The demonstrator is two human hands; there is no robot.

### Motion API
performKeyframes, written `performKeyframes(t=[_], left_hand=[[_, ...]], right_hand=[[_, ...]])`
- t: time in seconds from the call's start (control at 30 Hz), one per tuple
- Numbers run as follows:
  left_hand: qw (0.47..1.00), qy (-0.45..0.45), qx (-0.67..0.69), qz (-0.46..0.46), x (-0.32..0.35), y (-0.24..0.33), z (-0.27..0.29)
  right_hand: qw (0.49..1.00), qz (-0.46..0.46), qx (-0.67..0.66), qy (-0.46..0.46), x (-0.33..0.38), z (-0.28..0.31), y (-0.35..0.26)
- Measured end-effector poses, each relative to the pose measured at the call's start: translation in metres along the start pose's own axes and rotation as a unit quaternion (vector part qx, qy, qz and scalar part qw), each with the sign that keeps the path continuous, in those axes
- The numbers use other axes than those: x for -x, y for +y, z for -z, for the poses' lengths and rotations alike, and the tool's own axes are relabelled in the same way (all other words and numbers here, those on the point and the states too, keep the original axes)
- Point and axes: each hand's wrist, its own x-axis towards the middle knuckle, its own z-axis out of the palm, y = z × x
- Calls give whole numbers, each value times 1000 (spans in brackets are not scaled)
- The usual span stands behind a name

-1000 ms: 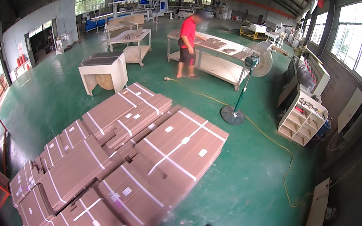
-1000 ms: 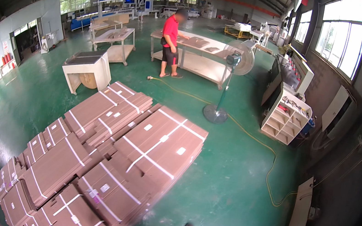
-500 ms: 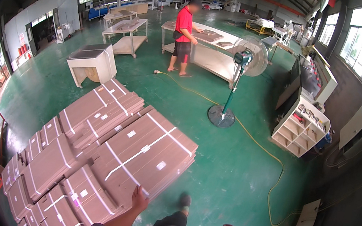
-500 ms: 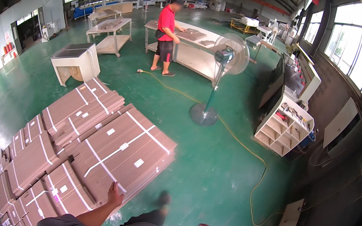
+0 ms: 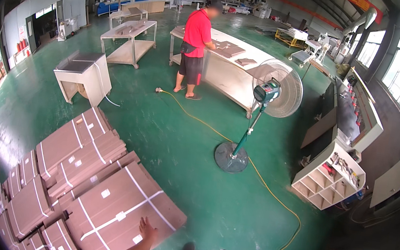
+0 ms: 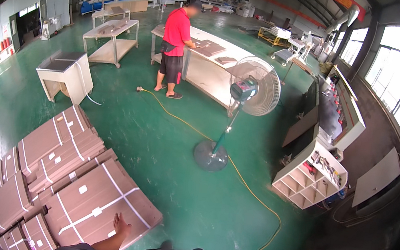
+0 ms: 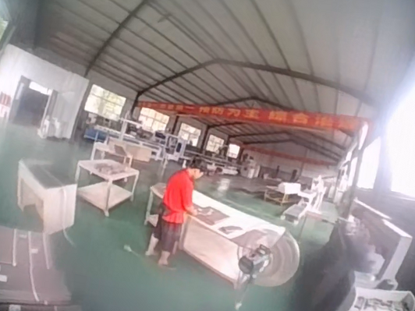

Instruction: The person sorts wooden boards on a table, uses a machine to wrap a board with plastic strapping, and places it on a large stack on the floor before returning to sort more pieces.

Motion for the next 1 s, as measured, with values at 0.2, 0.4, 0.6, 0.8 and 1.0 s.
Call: performKeyframes(t=[0.2,0.4,0.6,0.8,1.0], left_hand=[[999,0,36,-41,-128,143,-35],[999,-29,-12,11,-223,254,-48],[989,-63,77,105,-316,328,-42],[992,-102,-47,60,-428,397,-45],[967,-238,-6,96,-566,436,10]], right_hand=[[993,-62,-103,1,-71,79,-155],[998,-23,-59,-28,-200,168,-330],[884,250,387,-79,-380,222,-642],[876,448,15,-179,-490,194,-996],[850,474,187,-137,-493,170,-1287]])
